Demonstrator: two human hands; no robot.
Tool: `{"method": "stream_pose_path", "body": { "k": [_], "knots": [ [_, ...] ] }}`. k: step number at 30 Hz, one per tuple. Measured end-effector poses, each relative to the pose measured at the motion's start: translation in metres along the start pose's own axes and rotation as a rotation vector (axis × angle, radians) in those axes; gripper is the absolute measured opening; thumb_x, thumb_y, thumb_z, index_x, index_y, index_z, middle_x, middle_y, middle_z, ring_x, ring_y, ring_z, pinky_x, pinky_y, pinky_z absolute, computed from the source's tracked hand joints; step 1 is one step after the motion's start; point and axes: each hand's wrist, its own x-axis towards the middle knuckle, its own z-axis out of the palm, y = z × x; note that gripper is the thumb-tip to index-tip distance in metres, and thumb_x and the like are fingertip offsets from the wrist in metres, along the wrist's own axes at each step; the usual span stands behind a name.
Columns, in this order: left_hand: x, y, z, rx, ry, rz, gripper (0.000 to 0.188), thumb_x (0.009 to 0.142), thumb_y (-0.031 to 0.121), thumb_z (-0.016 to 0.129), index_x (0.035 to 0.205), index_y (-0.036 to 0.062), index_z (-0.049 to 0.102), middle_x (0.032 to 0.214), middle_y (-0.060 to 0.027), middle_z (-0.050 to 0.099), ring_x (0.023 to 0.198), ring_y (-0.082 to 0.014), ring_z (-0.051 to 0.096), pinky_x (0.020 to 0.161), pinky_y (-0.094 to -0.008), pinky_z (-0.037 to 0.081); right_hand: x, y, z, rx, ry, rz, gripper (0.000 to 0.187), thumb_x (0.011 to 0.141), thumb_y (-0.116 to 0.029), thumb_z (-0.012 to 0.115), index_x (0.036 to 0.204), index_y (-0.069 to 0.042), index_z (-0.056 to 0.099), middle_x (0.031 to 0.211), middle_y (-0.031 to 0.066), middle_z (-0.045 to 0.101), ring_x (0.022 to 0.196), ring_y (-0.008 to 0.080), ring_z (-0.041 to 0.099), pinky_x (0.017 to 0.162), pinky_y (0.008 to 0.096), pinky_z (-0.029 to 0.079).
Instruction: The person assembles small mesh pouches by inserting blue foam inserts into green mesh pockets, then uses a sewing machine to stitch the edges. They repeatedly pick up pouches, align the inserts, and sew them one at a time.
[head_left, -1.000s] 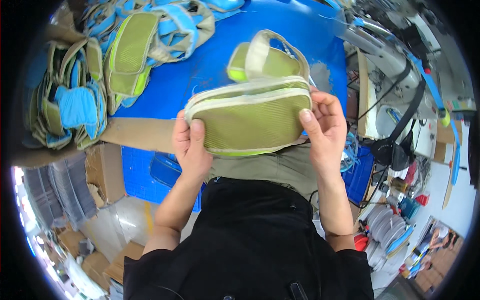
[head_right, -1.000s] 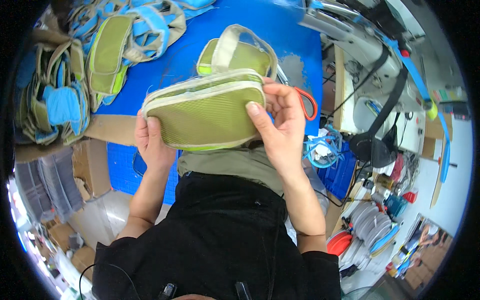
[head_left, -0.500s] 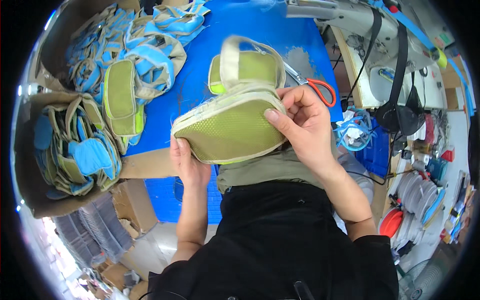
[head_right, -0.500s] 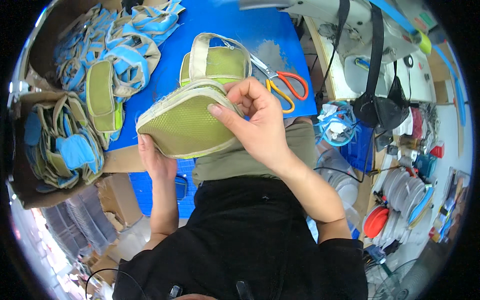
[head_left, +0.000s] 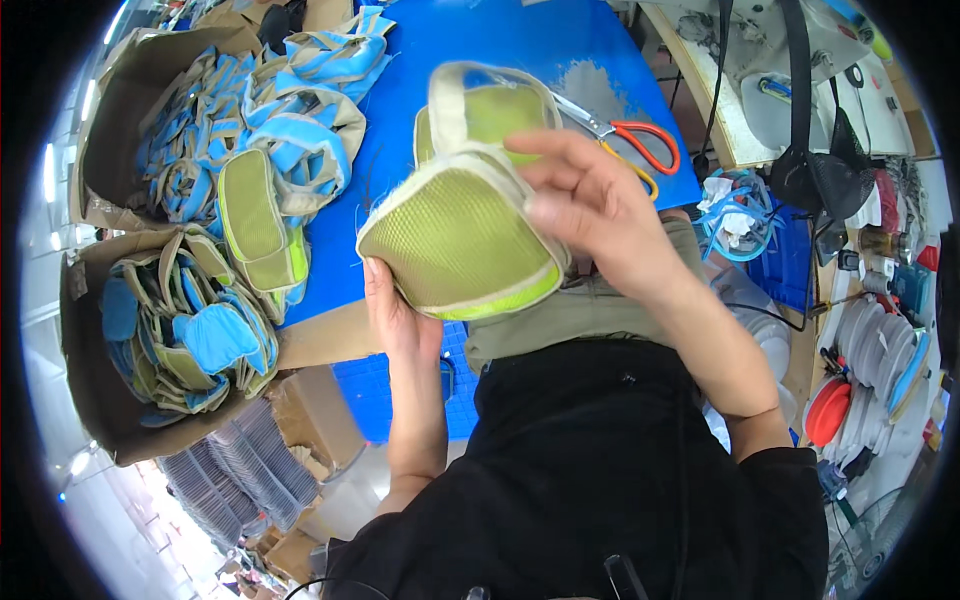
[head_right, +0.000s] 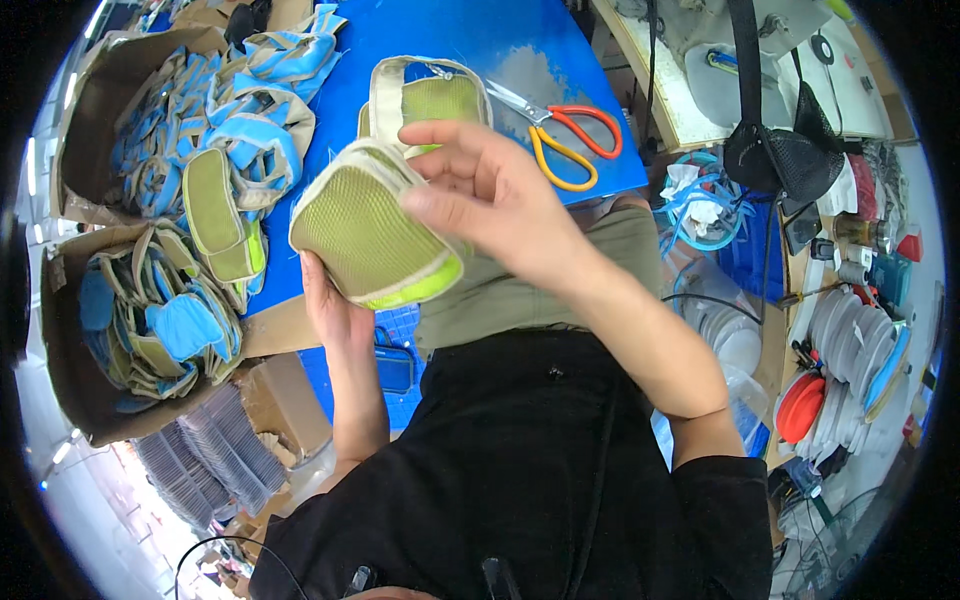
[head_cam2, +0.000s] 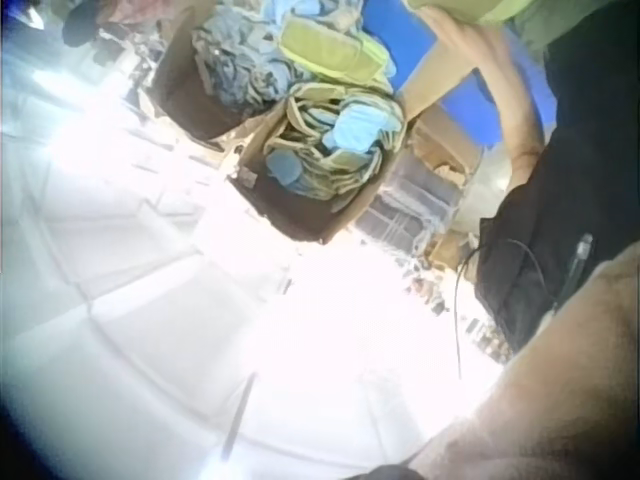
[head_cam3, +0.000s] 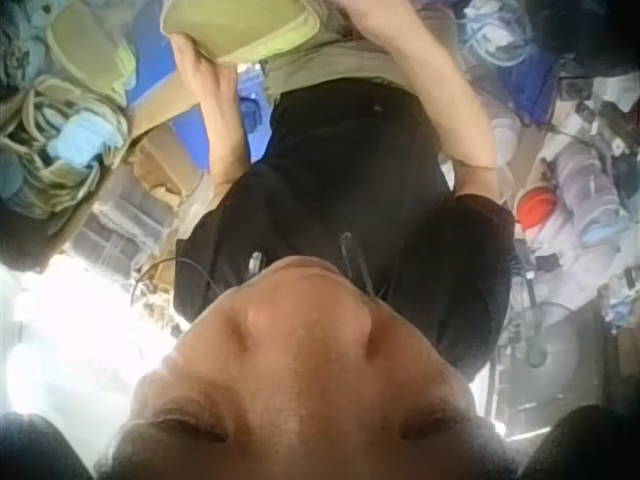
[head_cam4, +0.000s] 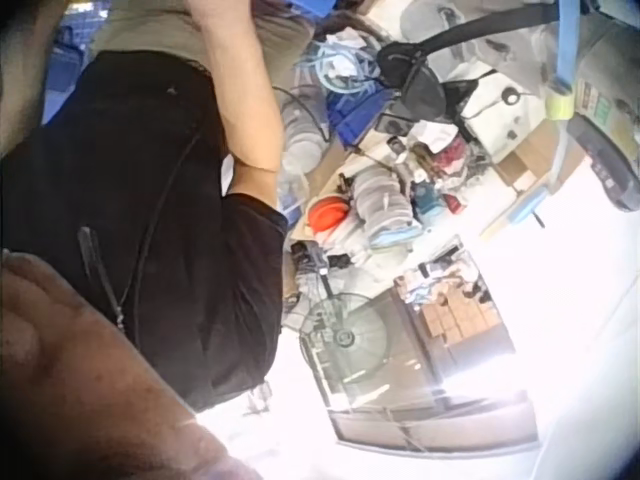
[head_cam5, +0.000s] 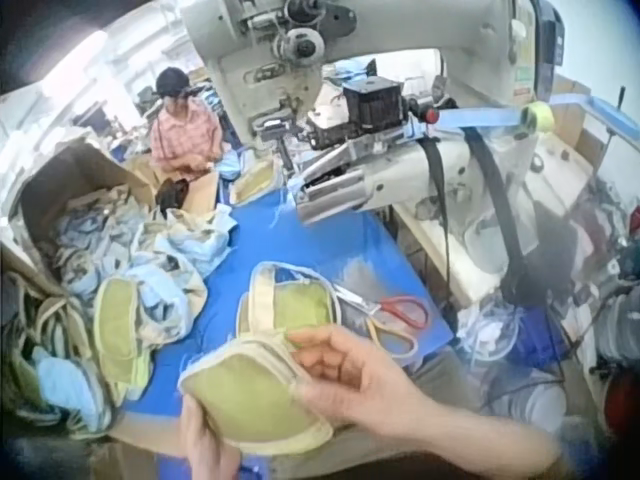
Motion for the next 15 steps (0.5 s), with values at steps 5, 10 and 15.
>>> {"method": "stream_pose_path", "body": {
  "k": [5, 10, 15],
  "knots": [
    [0.007, -0.003, -0.008, 0.012, 0.064, -0.161, 0.047, 0.112, 0.033, 0.043, 0.15, 0.0044, 0.046, 0.151, -0.0141, 0.053, 0.137, -0.0298, 0.053, 0.114, -0.0471, 0.044, 0.016, 0.01, -0.019, -0.216, -0.007, 0.098, 0.046, 0.093, -0.019, 0.077, 0.128, 0.006, 0.062, 0.112, 0.0113, 0.073, 0.101, 0.0133, 0.069, 0.088, 0.0284, 0.055],
    [0.011, 0.005, -0.009, -0.038, 0.066, -0.298, 0.048, 0.11, 0.03, 0.049, 0.149, 0.0014, 0.047, 0.148, -0.017, 0.055, 0.134, -0.0318, 0.056, 0.113, -0.0486, 0.046, 0.027, 0.023, -0.037, -0.209, 0.062, 0.164, 0.042, 0.093, -0.022, 0.077, 0.123, 0.005, 0.066, 0.104, 0.0098, 0.075, 0.092, 0.0136, 0.071, 0.081, 0.0261, 0.056],
    [0.017, 0.012, -0.008, 0.098, 0.032, -0.235, 0.042, 0.108, 0.024, 0.053, 0.141, -0.0015, 0.053, 0.136, -0.0175, 0.063, 0.122, -0.0278, 0.065, 0.104, -0.0419, 0.053, 0.036, 0.024, -0.045, -0.261, 0.138, 0.189, 0.046, 0.094, -0.026, 0.075, 0.127, 0.005, 0.065, 0.11, 0.01, 0.073, 0.098, 0.0145, 0.07, 0.081, 0.0276, 0.057]
  ]
}}
